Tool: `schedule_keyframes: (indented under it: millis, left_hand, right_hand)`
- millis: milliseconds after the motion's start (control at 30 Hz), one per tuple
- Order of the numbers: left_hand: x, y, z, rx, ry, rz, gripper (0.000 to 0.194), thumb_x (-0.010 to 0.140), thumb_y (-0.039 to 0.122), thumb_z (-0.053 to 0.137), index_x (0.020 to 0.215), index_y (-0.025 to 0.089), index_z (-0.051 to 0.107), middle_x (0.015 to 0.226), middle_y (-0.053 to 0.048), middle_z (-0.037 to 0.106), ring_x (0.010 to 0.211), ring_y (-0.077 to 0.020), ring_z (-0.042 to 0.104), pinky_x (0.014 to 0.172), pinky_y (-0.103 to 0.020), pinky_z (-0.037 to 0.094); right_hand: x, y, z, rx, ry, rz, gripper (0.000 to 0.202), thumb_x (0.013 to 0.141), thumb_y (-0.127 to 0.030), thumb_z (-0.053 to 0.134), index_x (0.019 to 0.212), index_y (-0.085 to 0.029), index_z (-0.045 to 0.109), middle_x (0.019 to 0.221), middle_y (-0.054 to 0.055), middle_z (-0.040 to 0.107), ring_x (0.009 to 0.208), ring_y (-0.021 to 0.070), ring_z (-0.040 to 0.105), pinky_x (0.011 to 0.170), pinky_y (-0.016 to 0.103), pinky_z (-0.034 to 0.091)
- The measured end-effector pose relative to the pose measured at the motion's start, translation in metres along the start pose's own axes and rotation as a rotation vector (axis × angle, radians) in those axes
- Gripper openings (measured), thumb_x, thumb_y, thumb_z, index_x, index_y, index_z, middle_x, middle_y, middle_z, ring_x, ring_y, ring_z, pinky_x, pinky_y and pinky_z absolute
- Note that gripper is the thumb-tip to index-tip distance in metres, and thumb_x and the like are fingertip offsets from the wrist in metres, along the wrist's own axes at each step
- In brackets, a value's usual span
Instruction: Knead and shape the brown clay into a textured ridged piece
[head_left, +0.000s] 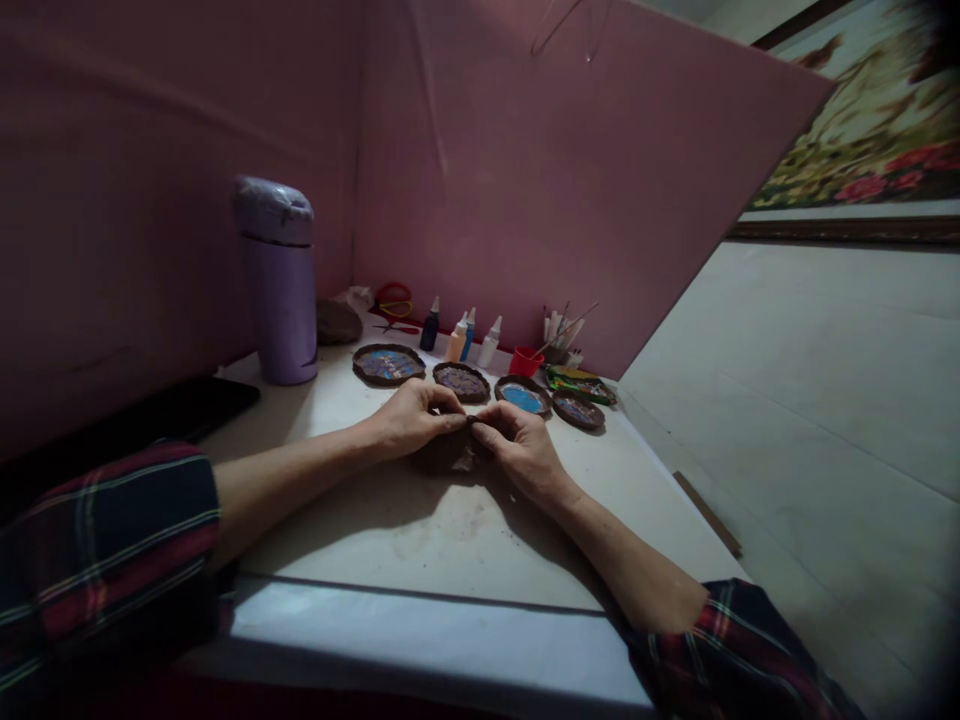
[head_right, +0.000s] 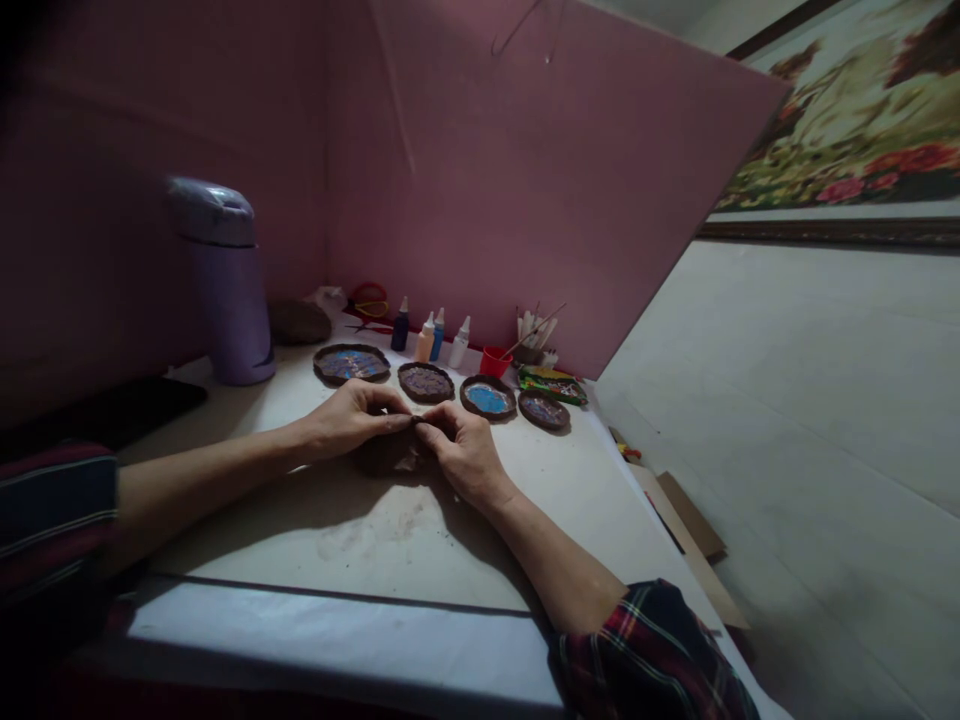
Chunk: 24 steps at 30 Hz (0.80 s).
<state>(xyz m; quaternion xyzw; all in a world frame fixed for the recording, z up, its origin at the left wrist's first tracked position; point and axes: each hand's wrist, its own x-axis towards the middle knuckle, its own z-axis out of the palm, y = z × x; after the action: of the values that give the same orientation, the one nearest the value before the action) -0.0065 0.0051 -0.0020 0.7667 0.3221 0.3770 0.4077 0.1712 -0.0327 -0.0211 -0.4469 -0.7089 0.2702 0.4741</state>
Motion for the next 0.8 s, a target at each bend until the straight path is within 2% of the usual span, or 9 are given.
schedule_keyframes:
  millis: [300, 467, 600, 800]
  left_hand:
    - [0.0021, -0.0048, 0.0010, 0.053, 0.003, -0.017, 0.025, 0.071, 0.033, 0.061, 0.079, 0.011, 0.069, 0.075, -0.006, 0.069, 0.069, -0.0156, 0.060, 0.065, -0.023, 0.046]
    - [0.0003, -0.0013, 0.0023, 0.017, 0.000, -0.058, 0.032, 0.072, 0.040, 0.061, 0.077, 0.010, 0.068, 0.071, -0.005, 0.067, 0.065, -0.0149, 0.059, 0.059, -0.023, 0.045]
    - [0.0001, 0.0013, 0.0025, 0.025, 0.010, -0.063, 0.027, 0.071, 0.037, 0.061, 0.075, 0.011, 0.067, 0.067, -0.004, 0.065, 0.062, -0.0141, 0.058, 0.055, -0.021, 0.043]
    - [-0.0005, 0.0016, 0.0015, 0.023, -0.002, -0.073, 0.023, 0.071, 0.032, 0.060, 0.076, 0.010, 0.067, 0.068, -0.003, 0.064, 0.063, -0.0138, 0.057, 0.058, -0.022, 0.044]
  right_hand:
    - [0.0002, -0.0029, -0.0001, -0.054, 0.010, -0.028, 0.010, 0.080, -0.027, 0.057, 0.081, -0.018, 0.062, 0.075, 0.001, 0.064, 0.069, 0.0143, 0.058, 0.065, 0.025, 0.046]
    - [-0.0009, -0.0058, 0.0005, -0.079, 0.005, -0.042, 0.012, 0.081, -0.029, 0.057, 0.081, -0.018, 0.062, 0.075, 0.001, 0.064, 0.070, 0.0149, 0.058, 0.066, 0.026, 0.046]
    - [-0.0014, -0.0057, 0.0008, -0.104, 0.003, -0.060, 0.011, 0.082, -0.027, 0.056, 0.083, -0.019, 0.062, 0.076, 0.001, 0.064, 0.071, 0.0149, 0.059, 0.067, 0.026, 0.046]
    - [-0.0005, -0.0042, 0.0000, -0.114, 0.014, -0.067, 0.009, 0.081, -0.026, 0.057, 0.084, -0.018, 0.062, 0.077, 0.001, 0.065, 0.071, 0.0149, 0.059, 0.067, 0.026, 0.046]
